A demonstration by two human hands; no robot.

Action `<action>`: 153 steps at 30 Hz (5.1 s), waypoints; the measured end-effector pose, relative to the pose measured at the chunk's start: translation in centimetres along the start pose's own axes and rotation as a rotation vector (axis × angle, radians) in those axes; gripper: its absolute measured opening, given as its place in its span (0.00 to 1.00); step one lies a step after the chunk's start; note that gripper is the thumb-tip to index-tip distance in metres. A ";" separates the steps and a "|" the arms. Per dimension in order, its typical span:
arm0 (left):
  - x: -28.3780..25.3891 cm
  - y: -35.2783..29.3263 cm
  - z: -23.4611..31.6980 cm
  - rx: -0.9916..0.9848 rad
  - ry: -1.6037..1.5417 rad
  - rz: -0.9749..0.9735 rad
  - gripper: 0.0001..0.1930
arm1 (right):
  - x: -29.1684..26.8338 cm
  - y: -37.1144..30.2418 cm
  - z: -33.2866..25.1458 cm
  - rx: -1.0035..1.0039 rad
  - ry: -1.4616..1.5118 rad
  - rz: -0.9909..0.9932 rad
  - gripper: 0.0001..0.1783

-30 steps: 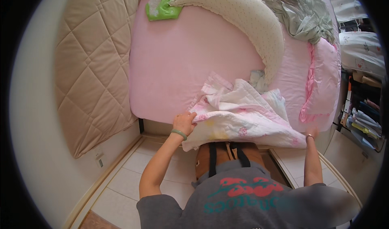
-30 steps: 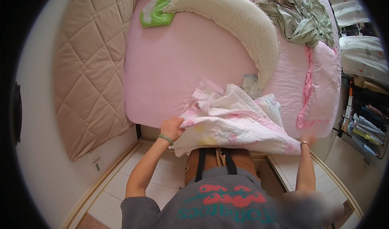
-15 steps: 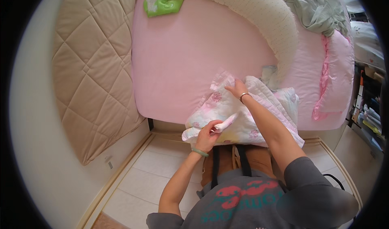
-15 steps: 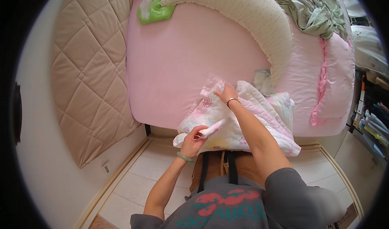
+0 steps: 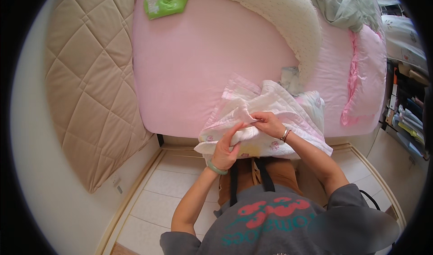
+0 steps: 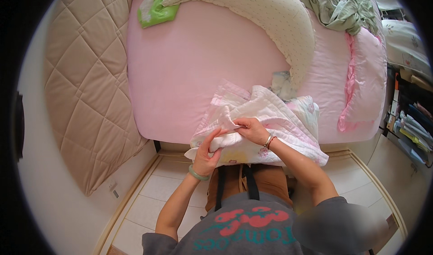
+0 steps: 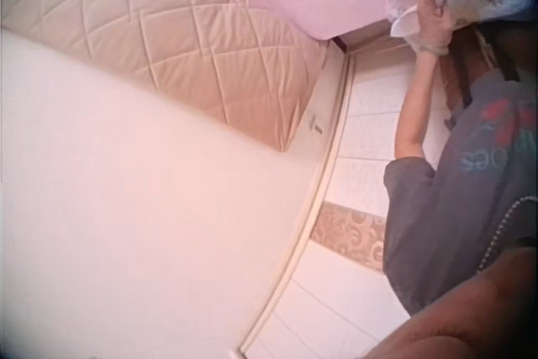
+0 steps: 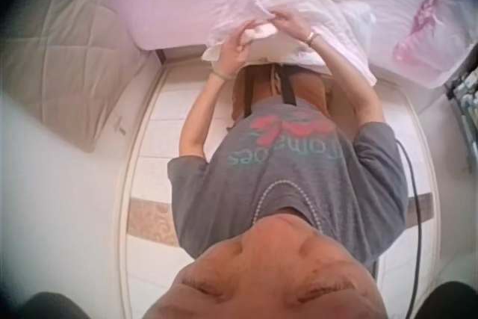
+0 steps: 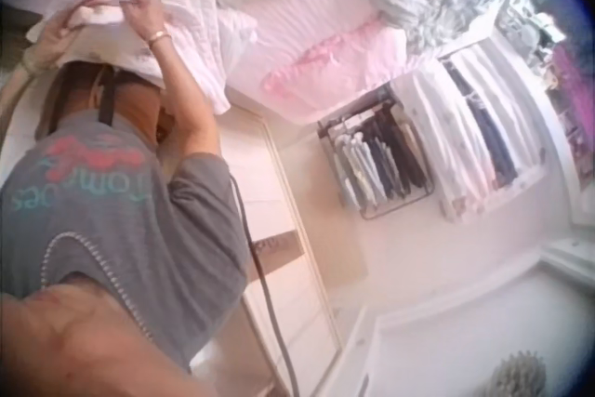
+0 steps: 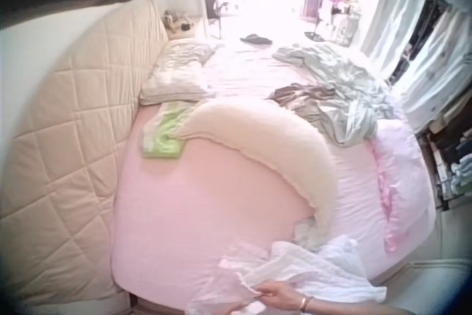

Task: The person washes a black garment in a blue basin and transfers it to a green bucket. They then move to a bedroom and fold several items of bedding, including a patterned blanket, a pillow, and a fitted sheet, placing them on the bed.

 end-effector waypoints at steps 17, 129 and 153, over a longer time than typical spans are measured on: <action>-0.3 -0.6 -4.8 -0.428 0.200 -0.155 0.20 | 3.4 -4.7 -0.2 0.145 0.216 -0.580 0.12; -15.2 -24.7 45.8 0.789 0.159 0.827 0.19 | -16.1 -26.4 1.8 -0.367 -0.078 0.674 0.14; -36.1 -20.1 60.9 0.957 -0.066 0.643 0.21 | -35.4 -42.9 -61.2 -1.487 -0.354 1.126 0.25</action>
Point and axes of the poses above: each hand's wrist, its own y-axis towards the middle knuckle, its own x-axis out of the palm, z = x × y, the point moved 10 cm from there along y, towards the middle knuckle, and after that the axes turned 1 degree about -z, right-handed, at the moved point
